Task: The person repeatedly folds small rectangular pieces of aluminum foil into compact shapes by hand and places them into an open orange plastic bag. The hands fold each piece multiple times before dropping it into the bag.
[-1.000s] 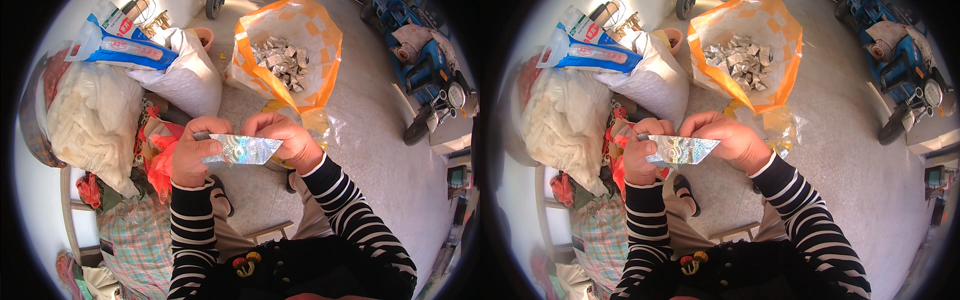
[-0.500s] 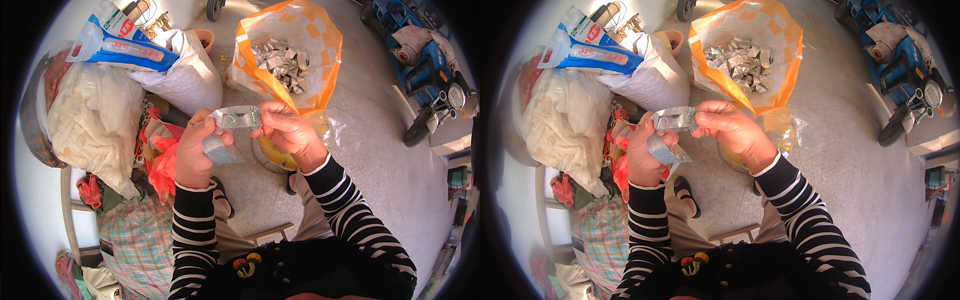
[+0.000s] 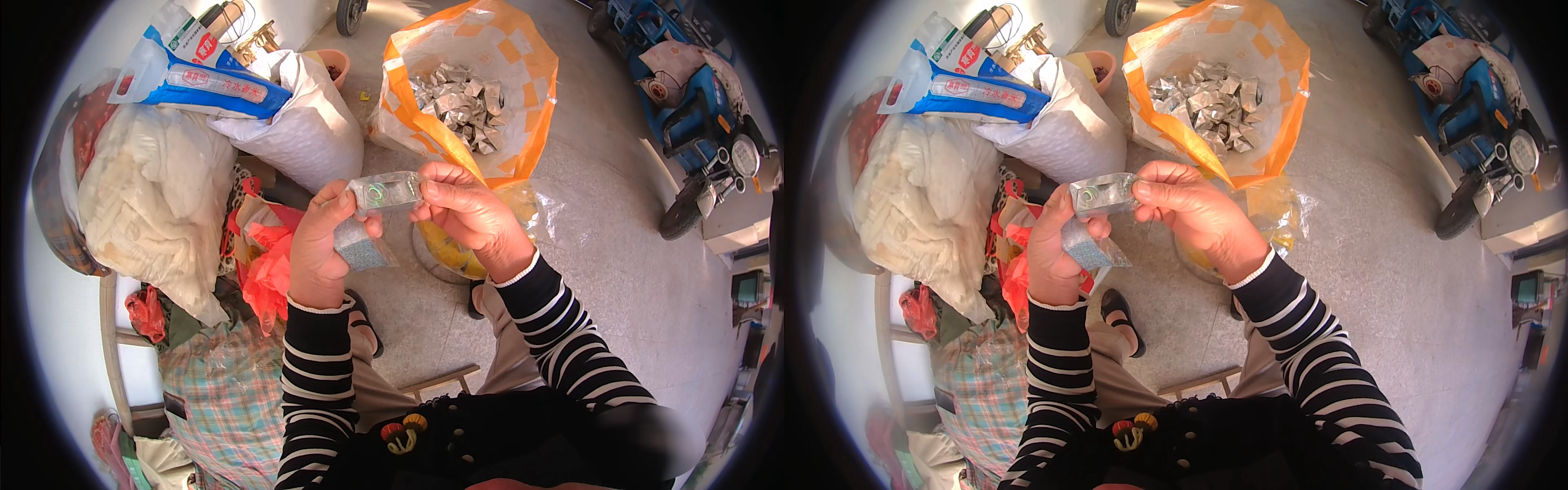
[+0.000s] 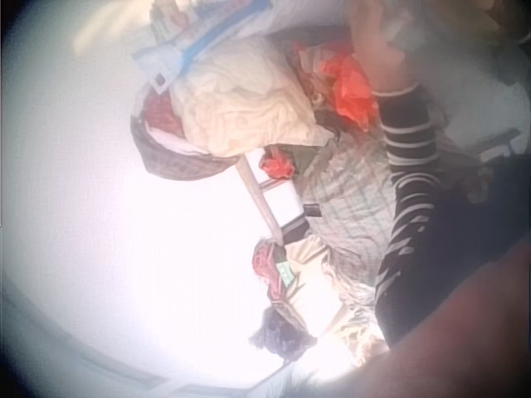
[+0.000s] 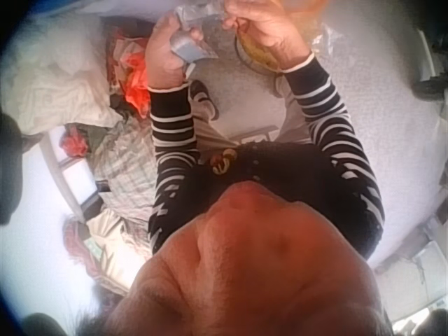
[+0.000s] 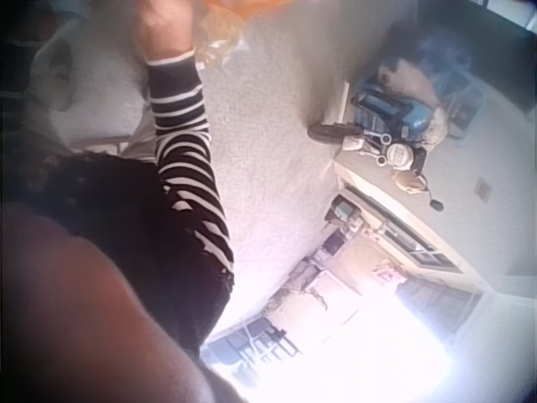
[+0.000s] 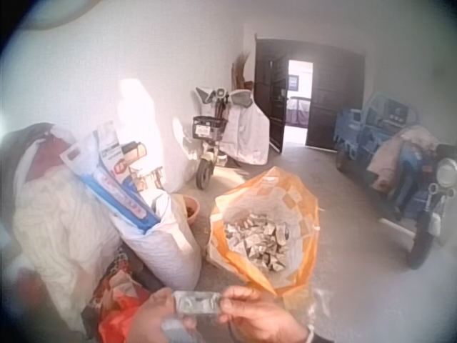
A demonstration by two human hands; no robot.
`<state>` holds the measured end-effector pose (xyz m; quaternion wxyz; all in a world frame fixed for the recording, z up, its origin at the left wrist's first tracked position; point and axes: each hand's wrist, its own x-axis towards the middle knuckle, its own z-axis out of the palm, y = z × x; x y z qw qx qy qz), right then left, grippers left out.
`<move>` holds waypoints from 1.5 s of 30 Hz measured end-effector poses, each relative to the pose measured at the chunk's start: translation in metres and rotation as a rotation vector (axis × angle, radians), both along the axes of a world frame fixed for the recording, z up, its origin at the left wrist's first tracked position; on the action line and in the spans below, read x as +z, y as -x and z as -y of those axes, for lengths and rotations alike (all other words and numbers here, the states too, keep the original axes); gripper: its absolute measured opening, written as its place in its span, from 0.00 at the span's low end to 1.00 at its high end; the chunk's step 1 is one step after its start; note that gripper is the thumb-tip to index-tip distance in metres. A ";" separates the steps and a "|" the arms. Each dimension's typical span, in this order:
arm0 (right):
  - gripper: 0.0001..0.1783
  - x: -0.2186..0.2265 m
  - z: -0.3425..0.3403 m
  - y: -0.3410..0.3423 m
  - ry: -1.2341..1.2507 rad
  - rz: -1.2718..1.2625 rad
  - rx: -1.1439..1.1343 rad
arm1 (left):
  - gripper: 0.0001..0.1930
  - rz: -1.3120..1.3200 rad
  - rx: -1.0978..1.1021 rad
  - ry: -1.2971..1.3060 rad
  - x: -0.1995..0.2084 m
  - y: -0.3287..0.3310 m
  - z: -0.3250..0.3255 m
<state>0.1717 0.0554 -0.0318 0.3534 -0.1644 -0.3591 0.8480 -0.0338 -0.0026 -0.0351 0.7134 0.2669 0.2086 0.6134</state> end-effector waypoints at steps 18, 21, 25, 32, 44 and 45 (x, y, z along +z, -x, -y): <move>0.21 0.035 -0.027 -0.026 -1.278 1.241 -1.047 | 0.13 0.134 0.152 0.123 -0.005 0.001 -0.009; 0.18 0.020 -0.022 -0.018 -0.825 0.740 -0.653 | 0.12 0.151 0.170 0.139 -0.005 -0.003 -0.008; 0.13 0.008 0.002 0.000 -0.461 0.312 -0.006 | 0.13 0.172 0.188 0.145 -0.004 -0.007 -0.011; 0.08 0.013 0.005 0.010 -0.246 0.322 0.097 | 0.13 0.191 0.153 0.128 -0.003 -0.005 -0.010; 0.02 0.005 0.004 0.018 -1.089 0.711 -0.775 | 0.06 -0.274 0.398 0.221 0.010 0.000 -0.006; 0.03 0.007 0.005 0.019 -1.274 0.730 -0.810 | 0.06 -0.281 0.313 0.144 0.009 -0.004 -0.005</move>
